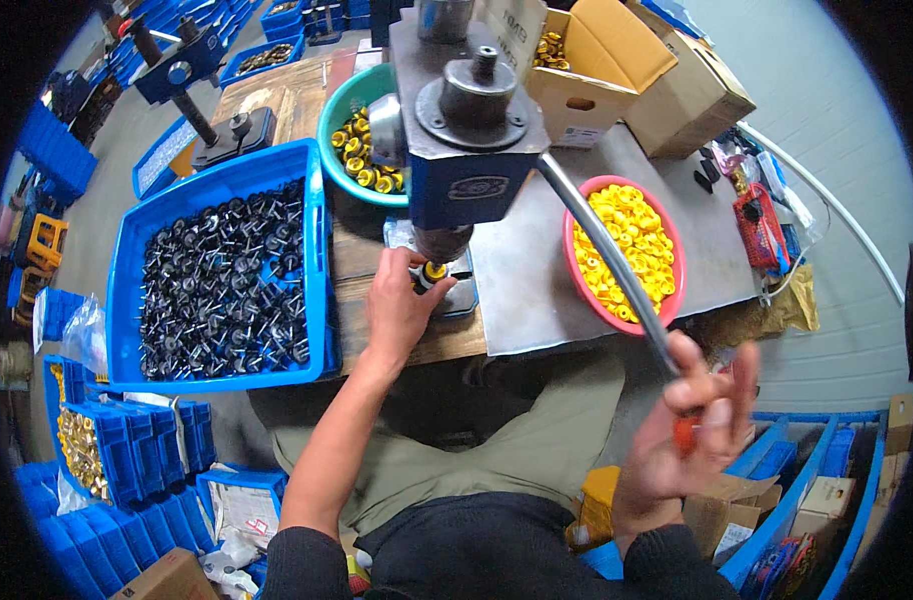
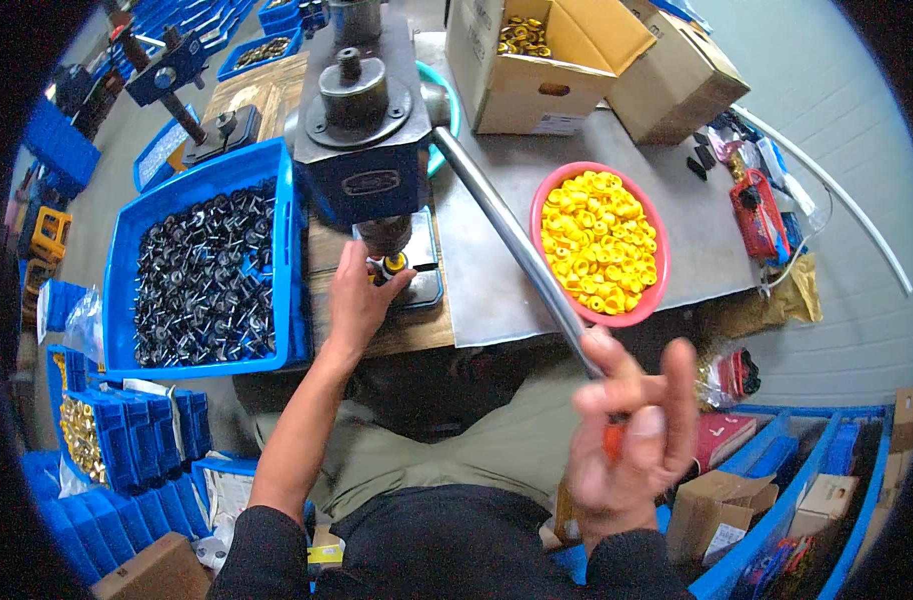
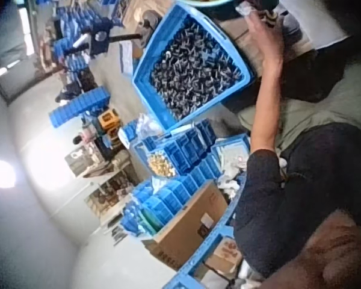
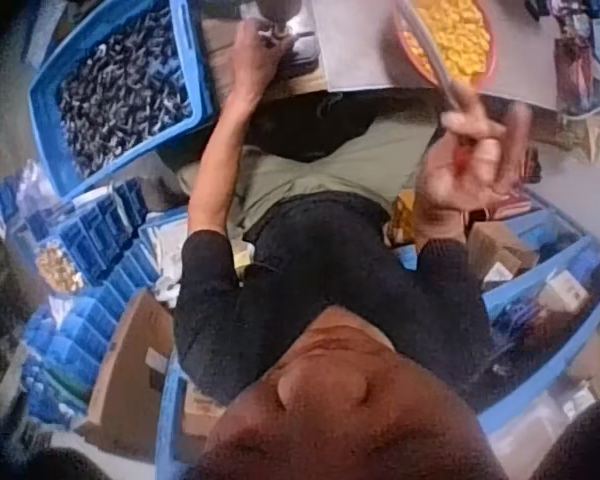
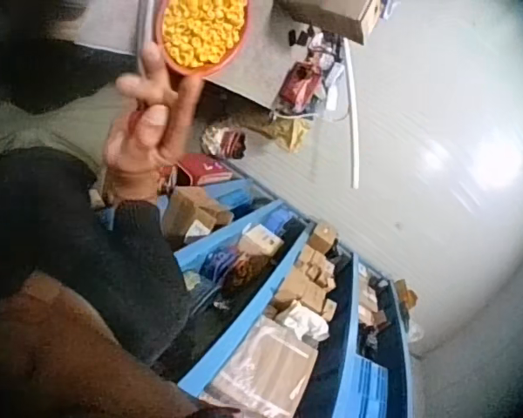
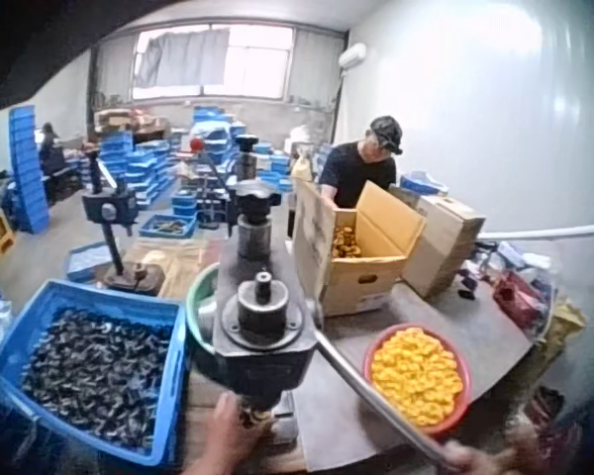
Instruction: The person assembles small metal pins and yellow plastic caps by hand, pressing them together using a manual press machine.
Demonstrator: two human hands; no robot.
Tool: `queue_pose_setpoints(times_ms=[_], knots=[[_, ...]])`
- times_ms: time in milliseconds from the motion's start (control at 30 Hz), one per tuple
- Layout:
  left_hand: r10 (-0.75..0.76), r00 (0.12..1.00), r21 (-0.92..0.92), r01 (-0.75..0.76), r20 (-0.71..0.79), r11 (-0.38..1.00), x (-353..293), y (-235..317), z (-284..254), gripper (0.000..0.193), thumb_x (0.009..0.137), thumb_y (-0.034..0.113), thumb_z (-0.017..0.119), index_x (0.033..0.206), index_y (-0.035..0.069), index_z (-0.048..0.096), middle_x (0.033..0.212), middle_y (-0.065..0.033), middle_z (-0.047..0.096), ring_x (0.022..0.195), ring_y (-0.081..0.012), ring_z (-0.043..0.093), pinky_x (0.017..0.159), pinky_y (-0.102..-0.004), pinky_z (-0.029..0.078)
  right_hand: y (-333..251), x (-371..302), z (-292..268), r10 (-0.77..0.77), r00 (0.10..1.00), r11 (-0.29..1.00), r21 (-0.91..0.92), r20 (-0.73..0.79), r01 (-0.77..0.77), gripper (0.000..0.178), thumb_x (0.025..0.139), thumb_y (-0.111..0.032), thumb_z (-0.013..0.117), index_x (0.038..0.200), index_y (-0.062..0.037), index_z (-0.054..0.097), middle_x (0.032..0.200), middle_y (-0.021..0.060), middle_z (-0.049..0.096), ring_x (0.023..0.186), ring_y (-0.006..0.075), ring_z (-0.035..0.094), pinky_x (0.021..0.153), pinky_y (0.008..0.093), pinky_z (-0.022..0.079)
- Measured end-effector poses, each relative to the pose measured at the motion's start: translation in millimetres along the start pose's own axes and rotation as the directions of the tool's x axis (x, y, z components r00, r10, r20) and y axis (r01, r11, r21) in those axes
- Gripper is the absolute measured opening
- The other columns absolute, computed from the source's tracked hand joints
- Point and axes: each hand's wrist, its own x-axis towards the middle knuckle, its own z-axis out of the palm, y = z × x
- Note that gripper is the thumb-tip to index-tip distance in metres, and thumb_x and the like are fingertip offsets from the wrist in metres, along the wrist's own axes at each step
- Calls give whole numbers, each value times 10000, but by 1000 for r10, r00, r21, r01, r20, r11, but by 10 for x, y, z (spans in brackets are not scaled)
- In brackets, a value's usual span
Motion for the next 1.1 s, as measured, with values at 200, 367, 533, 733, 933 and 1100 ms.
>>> queue_pose_setpoints(times_ms=[200,367,533,733,933,1100], knots=[[36,999,71,-36,1,997,28,38,79,441,724,220,847,999,52,547,969,-120,567,846,-337,611,682,-446,493,1171,-518,120,-195,980,981,-35,-45,193,485,1032,-221,311,1413,71,381,1299,303,531,1090,406,641,868,475,588],[10,999,85,-13,32,996,-12,51,35,442,748,225,826,1032,25,553,988,-155,586,867,-370,609,710,-448,494,942,-370,31,-164,980,980,-93,112,175,424,1045,-263,322,1290,51,468,1273,316,517,914,392,694,697,439,629],[121,993,34,-122,12,992,-3,56,-27,343,742,137,795,994,43,582,984,-125,570,882,-352,620,721,-439,513,-51,561,-114,-318,936,944,147,151,297,514,940,-543,566,1175,-89,517,1110,178,571,647,252,645,531,359,605],[131,991,-33,-132,-36,991,104,37,-66,287,738,70,746,969,16,584,985,-168,570,889,-364,614,761,-427,515,-101,2126,279,-126,930,892,449,346,-46,748,1007,-572,308,1505,-14,301,1445,235,458,729,181,598,591,271,461],[32,999,18,-33,12,999,481,-5,-427,324,769,105,723,1053,16,595,991,-193,611,951,-349,614,851,-405,497,1193,1337,-115,296,924,950,22,242,-310,408,1015,-316,508,1252,10,571,1049,136,685,695,140,665,534,213,489],[328,943,84,-323,-55,943,1608,-594,-456,449,794,108,708,1201,-5,555,1030,-183,617,1031,-341,591,927,-418,470,2065,583,-765,206,968,737,-673,144,-56,257,875,-52,651,1128,-6,637,1007,134,668,763,227,668,657,334,531]])
